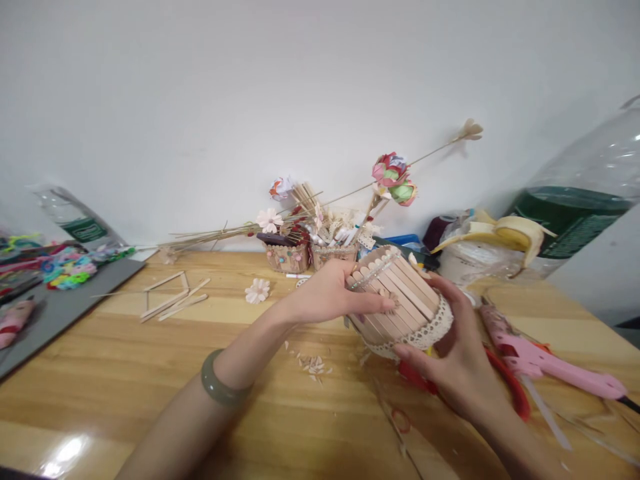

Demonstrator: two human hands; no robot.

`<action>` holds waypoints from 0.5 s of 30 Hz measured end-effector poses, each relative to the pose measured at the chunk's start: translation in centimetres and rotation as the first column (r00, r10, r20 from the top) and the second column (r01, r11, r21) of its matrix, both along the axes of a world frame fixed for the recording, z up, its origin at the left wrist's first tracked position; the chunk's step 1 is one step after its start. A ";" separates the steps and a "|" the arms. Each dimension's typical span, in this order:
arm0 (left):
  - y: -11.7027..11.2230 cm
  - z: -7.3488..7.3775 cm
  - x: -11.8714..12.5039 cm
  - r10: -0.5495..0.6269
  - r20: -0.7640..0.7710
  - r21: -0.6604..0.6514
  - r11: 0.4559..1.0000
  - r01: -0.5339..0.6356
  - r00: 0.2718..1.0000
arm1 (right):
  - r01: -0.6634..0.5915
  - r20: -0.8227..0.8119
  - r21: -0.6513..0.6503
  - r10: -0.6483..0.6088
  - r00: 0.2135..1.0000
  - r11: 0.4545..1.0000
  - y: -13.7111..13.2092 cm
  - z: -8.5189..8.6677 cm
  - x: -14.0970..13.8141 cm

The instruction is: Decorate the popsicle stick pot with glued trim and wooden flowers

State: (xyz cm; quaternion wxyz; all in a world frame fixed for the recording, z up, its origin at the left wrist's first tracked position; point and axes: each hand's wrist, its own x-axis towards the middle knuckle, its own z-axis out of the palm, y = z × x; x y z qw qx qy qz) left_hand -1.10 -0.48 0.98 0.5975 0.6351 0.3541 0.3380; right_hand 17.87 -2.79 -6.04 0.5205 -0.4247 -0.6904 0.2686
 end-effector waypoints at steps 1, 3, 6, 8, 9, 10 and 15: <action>0.1 0.0 -0.1 -0.012 0.000 -0.003 1.000 0.012 1.000 | 0.006 0.014 0.016 -0.006 1.000 1.000 0.1 0.0 0.0; 0.2 0.1 -0.3 -0.026 0.007 0.000 1.000 0.026 1.000 | -0.015 0.030 0.034 0.013 0.999 0.999 0.4 0.0 0.0; 0.5 0.4 -0.9 -0.025 0.013 0.000 1.000 0.025 1.000 | -0.082 0.026 0.052 0.081 0.996 0.995 0.9 0.1 0.7; 0.6 0.7 -1.4 0.000 -0.009 0.003 1.000 0.000 1.000 | -0.052 0.048 0.081 0.048 0.998 0.995 1.3 0.5 1.7; 0.7 0.9 -1.7 0.022 -0.027 0.011 1.000 -0.021 0.999 | -0.016 0.116 0.089 0.006 0.993 0.996 1.5 0.7 2.3; 0.8 1.0 -2.1 0.045 -0.045 0.022 0.999 -0.044 0.998 | 0.017 0.213 0.092 -0.036 0.976 0.996 1.7 1.0 2.8; 1.3 1.1 -3.5 0.128 -0.075 0.059 0.990 -0.124 0.989 | -0.058 0.675 -0.058 0.082 0.733 0.997 2.8 1.2 3.7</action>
